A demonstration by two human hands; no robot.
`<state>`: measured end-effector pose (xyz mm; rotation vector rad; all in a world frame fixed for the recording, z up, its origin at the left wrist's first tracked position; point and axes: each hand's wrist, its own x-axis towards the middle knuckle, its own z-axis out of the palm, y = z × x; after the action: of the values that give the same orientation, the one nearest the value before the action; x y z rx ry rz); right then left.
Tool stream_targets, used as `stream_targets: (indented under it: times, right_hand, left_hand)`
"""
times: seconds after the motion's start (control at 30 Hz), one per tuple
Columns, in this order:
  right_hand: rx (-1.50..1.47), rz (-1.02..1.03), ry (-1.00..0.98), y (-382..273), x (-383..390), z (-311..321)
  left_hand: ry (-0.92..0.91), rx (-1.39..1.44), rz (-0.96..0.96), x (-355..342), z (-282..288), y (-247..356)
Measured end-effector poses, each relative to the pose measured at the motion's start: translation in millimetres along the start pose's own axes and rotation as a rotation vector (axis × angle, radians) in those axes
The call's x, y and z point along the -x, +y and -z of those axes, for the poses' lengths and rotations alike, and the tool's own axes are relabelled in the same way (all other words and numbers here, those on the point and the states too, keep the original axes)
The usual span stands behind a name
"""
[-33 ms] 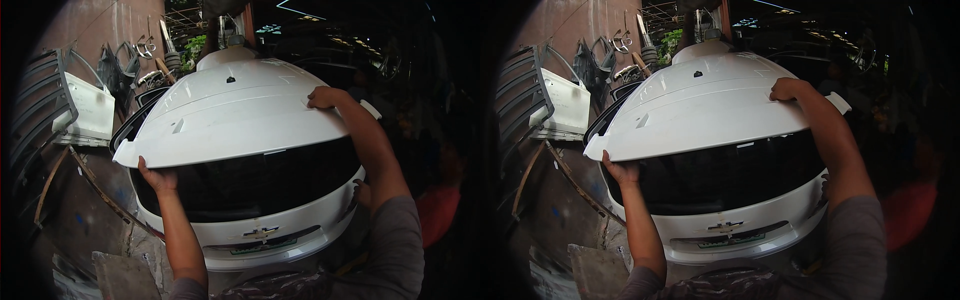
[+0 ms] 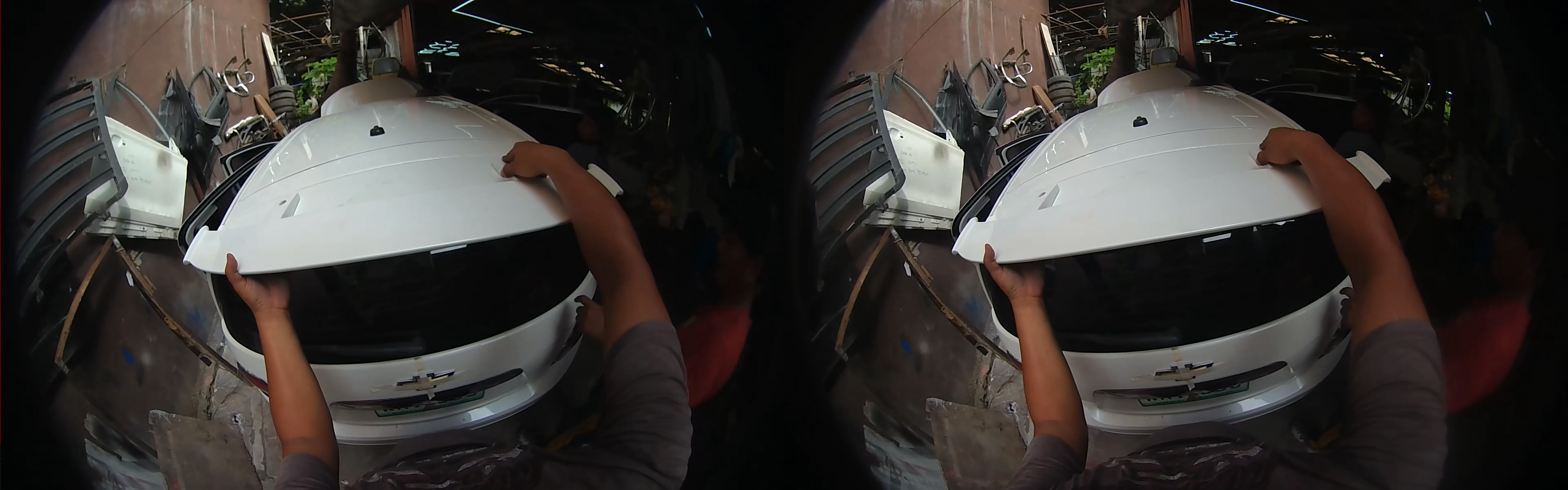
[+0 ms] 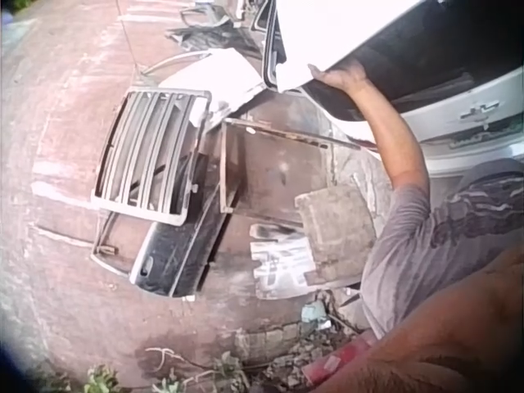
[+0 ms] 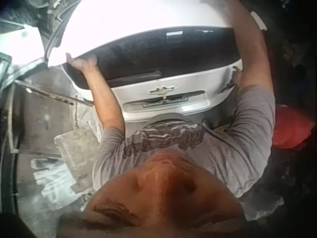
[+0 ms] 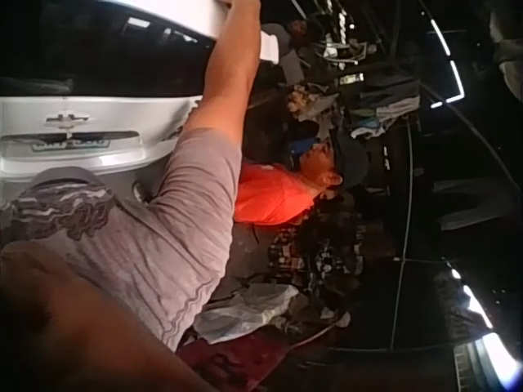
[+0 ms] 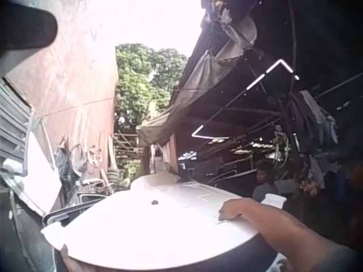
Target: Installing a rear spoiler onto a white car with assistance from others.
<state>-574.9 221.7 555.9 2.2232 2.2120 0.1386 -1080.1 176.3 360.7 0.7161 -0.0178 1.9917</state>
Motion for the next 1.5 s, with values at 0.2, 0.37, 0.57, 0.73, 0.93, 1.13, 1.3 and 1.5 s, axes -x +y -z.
stream_targets:
  times: [0.2, 0.37, 0.57, 0.73, 0.93, 1.13, 1.3, 1.5]
  right_hand:
    - [-0.009, -0.003, 0.01, 2.0, -14.6, -0.8]
    - [0.038, 0.013, 0.025, 7.1, -26.4, -4.5]
    - [0.095, 0.048, -0.029, 2.4, -23.6, -0.4]
    - [0.005, -0.017, -0.012, 7.5, -14.8, -0.5]
    - [0.031, -0.054, -0.06, 7.1, -38.6, -3.8]
    - [0.071, 0.045, 0.006, 19.8, -50.0, -13.9]
    - [0.057, 0.019, -0.003, 18.0, -55.6, -15.9]
    - [0.029, -0.038, -0.028, 6.3, -39.2, -9.5]
  left_hand:
    - [-0.014, -0.037, 0.002, -7.2, 0.3, 2.0]
    - [-0.003, -0.051, 0.019, -9.4, -0.9, -4.9]
    - [-0.01, -0.097, 0.019, -7.5, -1.3, 3.9]
    - [0.007, -0.112, 0.055, -6.8, -5.6, -0.7]
    - [-0.01, -0.14, 0.041, -15.3, 8.9, 9.4]
    - [0.026, -0.177, 0.04, -14.8, 5.9, 9.1]
    - [0.126, -0.222, -0.009, 3.2, -15.3, 4.8]
    - [0.187, -1.197, -0.699, 42.7, -84.3, 5.1]
